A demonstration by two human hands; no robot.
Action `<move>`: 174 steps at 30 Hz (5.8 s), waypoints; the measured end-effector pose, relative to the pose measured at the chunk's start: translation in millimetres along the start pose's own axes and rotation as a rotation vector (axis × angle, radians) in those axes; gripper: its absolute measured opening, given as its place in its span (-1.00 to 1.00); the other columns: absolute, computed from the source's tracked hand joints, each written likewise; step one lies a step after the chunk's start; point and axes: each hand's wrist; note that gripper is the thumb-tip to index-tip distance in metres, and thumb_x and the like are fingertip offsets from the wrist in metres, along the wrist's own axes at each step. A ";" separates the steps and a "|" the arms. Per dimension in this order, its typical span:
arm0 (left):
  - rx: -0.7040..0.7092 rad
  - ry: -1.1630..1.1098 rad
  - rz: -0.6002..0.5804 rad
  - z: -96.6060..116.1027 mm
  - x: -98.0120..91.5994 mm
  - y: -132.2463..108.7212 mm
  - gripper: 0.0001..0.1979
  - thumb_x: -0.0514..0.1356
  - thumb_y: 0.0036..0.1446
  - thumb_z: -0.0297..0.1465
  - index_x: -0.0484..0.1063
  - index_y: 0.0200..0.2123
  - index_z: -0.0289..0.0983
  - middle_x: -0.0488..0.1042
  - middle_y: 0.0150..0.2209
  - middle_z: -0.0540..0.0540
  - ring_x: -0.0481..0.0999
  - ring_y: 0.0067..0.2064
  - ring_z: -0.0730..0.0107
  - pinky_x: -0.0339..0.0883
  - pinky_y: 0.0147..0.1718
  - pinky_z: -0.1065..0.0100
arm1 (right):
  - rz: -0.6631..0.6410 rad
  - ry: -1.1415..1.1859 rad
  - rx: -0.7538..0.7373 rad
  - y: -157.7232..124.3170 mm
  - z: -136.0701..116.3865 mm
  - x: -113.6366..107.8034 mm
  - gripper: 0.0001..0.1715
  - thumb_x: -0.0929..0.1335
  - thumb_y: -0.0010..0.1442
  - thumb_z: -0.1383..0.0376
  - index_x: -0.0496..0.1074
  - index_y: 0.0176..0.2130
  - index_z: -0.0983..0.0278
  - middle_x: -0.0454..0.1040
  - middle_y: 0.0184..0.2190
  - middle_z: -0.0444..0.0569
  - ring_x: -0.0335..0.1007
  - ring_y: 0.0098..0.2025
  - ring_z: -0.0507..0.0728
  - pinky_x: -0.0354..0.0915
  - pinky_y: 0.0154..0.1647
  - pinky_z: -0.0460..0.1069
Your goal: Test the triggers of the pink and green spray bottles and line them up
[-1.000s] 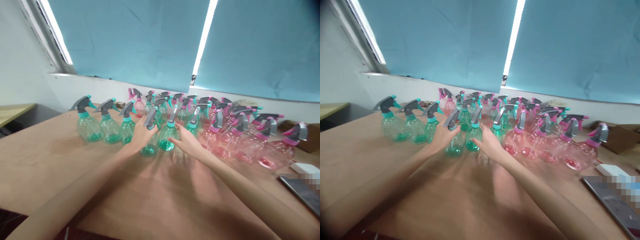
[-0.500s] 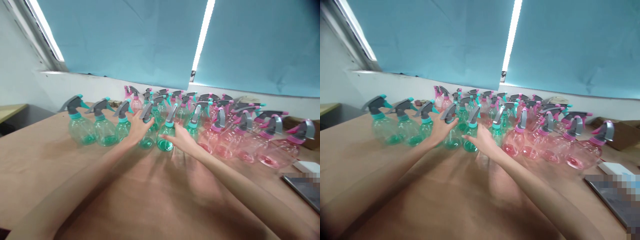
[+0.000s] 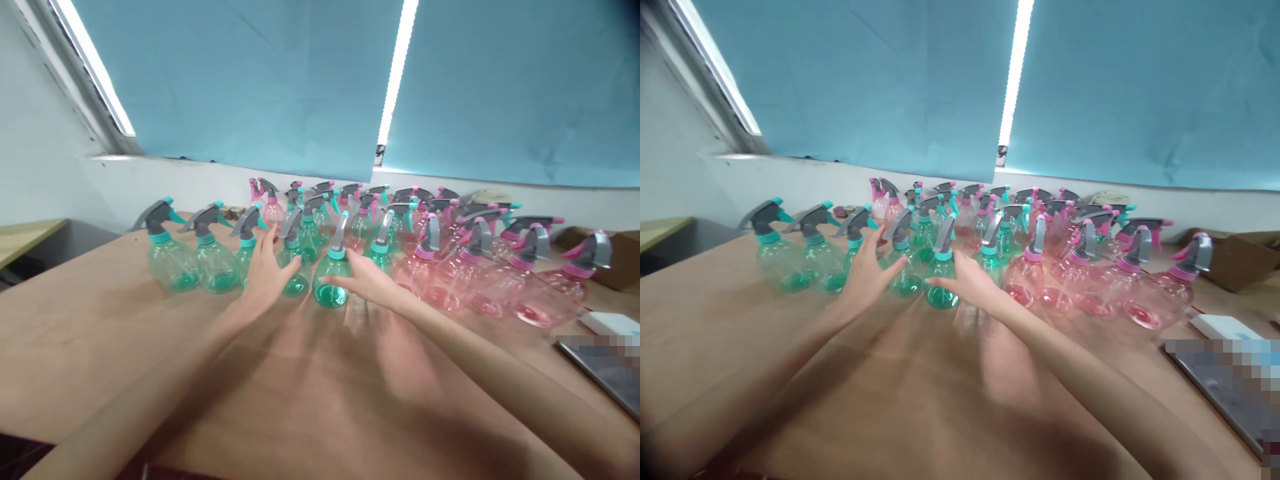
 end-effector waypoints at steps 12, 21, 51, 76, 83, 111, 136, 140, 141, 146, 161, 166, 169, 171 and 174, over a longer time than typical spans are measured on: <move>-0.004 -0.209 -0.258 52.7 -8.0 -65.2 -0.43 0.28 0.08 -0.22 0.24 0.14 -0.21 0.35 0.19 -0.25 0.38 0.19 0.01 0.31 0.14 -0.06 | -0.077 0.118 -0.162 -74.3 -15.6 -11.9 -0.50 0.42 0.21 0.12 0.32 0.08 0.20 0.46 0.05 0.08 0.41 0.07 0.30 0.35 0.00 0.20; 0.115 -0.444 -0.343 135.0 35.3 -69.4 -0.58 0.22 0.07 -0.39 0.28 0.02 -0.25 0.45 -0.03 -0.18 0.53 -0.12 0.22 0.43 -0.14 0.16 | -0.056 -0.042 -0.149 -137.5 -6.6 -34.7 -0.45 0.42 0.15 -0.08 0.32 -0.03 0.20 0.48 -0.03 0.03 0.50 -0.10 0.29 0.39 -0.19 0.13; 0.272 -0.518 -0.414 139.3 76.6 -38.8 -0.90 0.08 -0.03 -0.46 0.37 -0.40 -0.24 0.34 -0.46 0.01 0.23 -0.46 0.43 0.11 -0.47 0.33 | -0.102 -0.193 -0.241 -143.9 113.3 -34.1 -0.19 0.35 0.19 -0.15 0.33 0.21 0.29 0.38 0.19 0.22 0.21 0.27 0.39 0.20 0.23 0.31; 0.204 -0.561 -0.429 138.3 86.1 -43.3 -0.81 0.20 0.02 -0.43 0.33 -0.24 -0.20 0.36 -0.46 0.06 0.23 -0.57 0.54 0.22 -0.58 0.42 | -0.177 -0.163 -0.179 -151.8 117.7 -36.8 -0.21 0.31 0.25 -0.13 0.25 0.29 0.22 0.17 0.33 0.10 -0.01 0.38 0.37 -0.02 0.35 0.37; 0.224 -0.537 -0.439 140.1 84.9 -42.3 -0.76 0.19 0.03 -0.46 0.31 -0.18 -0.23 0.36 -0.44 0.08 0.31 -0.52 0.54 0.28 -0.51 0.44 | -0.202 -0.189 -0.190 -151.6 117.4 -38.5 -0.21 0.29 0.27 -0.12 0.25 0.29 0.27 0.17 0.33 0.13 -0.03 0.38 0.38 -0.02 0.35 0.36; 0.237 -0.394 -0.408 133.4 83.9 -47.8 -0.73 0.18 0.09 -0.36 0.36 -0.10 -0.19 0.43 -0.43 0.03 0.38 -0.48 0.44 0.36 -0.44 0.38 | -0.197 -0.186 -0.170 -151.8 114.5 -38.5 -0.21 0.27 0.29 -0.12 0.21 0.31 0.25 0.17 0.34 0.10 -0.03 0.39 0.37 -0.06 0.36 0.36; 0.249 -0.385 -0.390 131.6 83.9 -48.2 -0.74 0.15 0.04 -0.42 0.35 -0.14 -0.17 0.40 -0.46 0.06 0.36 -0.47 0.43 0.31 -0.44 0.37 | -0.187 -0.191 -0.172 -152.8 111.7 -39.4 -0.25 0.26 0.30 -0.10 0.22 0.31 0.21 0.17 0.34 0.09 -0.04 0.39 0.36 -0.04 0.36 0.35; 0.260 -0.412 -0.421 133.9 81.7 -46.4 -0.82 0.14 0.00 -0.47 0.33 -0.26 -0.20 0.39 -0.46 0.06 0.34 -0.47 0.44 0.27 -0.45 0.38 | -0.208 -0.211 -0.169 -152.4 113.2 -38.6 -0.22 0.24 0.30 -0.12 0.24 0.30 0.28 0.15 0.34 0.14 -0.04 0.39 0.37 -0.05 0.36 0.36; 0.262 -0.419 -0.436 135.0 80.8 -45.9 -0.83 0.14 0.00 -0.47 0.32 -0.27 -0.21 0.38 -0.46 0.06 0.32 -0.48 0.45 0.26 -0.45 0.38 | -0.211 -0.218 -0.167 -152.2 113.3 -38.5 -0.21 0.23 0.31 -0.13 0.23 0.30 0.29 0.14 0.35 0.14 -0.04 0.39 0.37 -0.05 0.36 0.36; 0.292 -0.434 -0.449 139.0 77.2 -43.6 -0.91 0.11 0.01 -0.46 0.29 -0.34 -0.24 0.35 -0.44 0.04 0.27 -0.48 0.47 0.22 -0.47 0.38 | -0.216 -0.230 -0.163 -152.6 113.2 -37.6 -0.20 0.22 0.31 -0.14 0.22 0.30 0.30 0.12 0.35 0.14 -0.06 0.39 0.36 -0.04 0.36 0.36; 0.243 -0.419 -0.512 135.2 79.6 -42.9 -0.78 0.14 -0.02 -0.47 0.33 -0.23 -0.21 0.43 -0.36 0.00 0.41 -0.39 0.39 0.35 -0.39 0.35 | -0.175 -0.182 -0.178 -153.4 114.9 -36.4 -0.25 0.27 0.30 -0.10 0.22 0.31 0.21 0.17 0.33 0.11 -0.01 0.38 0.36 -0.05 0.36 0.36; 0.212 -0.467 -0.518 131.7 82.4 -45.3 -0.63 0.15 -0.01 -0.47 0.33 -0.08 -0.18 0.44 -0.30 -0.02 0.45 -0.35 0.39 0.37 -0.43 0.40 | -0.184 -0.196 -0.181 -153.0 112.8 -37.6 -0.24 0.25 0.31 -0.10 0.22 0.31 0.24 0.16 0.34 0.12 -0.02 0.39 0.36 -0.05 0.36 0.36; 0.227 -0.496 -0.514 130.0 83.8 -45.7 -0.56 0.16 -0.01 -0.45 0.33 0.00 -0.16 0.46 -0.29 -0.03 0.40 -0.40 0.43 0.35 -0.46 0.41 | -0.181 -0.196 -0.185 -153.1 112.7 -37.7 -0.25 0.26 0.31 -0.10 0.22 0.31 0.23 0.17 0.34 0.11 -0.02 0.38 0.37 -0.05 0.36 0.36; 0.254 -0.493 -0.508 129.3 84.4 -45.3 -0.52 0.16 -0.02 -0.46 0.34 0.04 -0.14 0.45 -0.30 -0.02 0.35 -0.45 0.47 0.33 -0.49 0.42 | -0.168 -0.188 -0.191 -153.2 113.2 -37.6 -0.27 0.26 0.31 -0.09 0.22 0.31 0.21 0.17 0.33 0.10 -0.02 0.38 0.37 -0.04 0.36 0.37; 0.261 -0.480 -0.512 129.7 84.6 -44.5 -0.46 0.14 -0.03 -0.51 0.35 0.08 -0.13 0.46 -0.30 -0.01 0.32 -0.47 0.50 0.32 -0.50 0.44 | -0.163 -0.185 -0.203 -153.2 113.7 -37.5 -0.27 0.27 0.31 -0.08 0.22 0.31 0.20 0.18 0.33 0.09 -0.01 0.38 0.37 -0.03 0.36 0.36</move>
Point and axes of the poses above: each hand's wrist, its own y-axis towards the middle knuckle, its own x-axis out of the palm, z = x × y
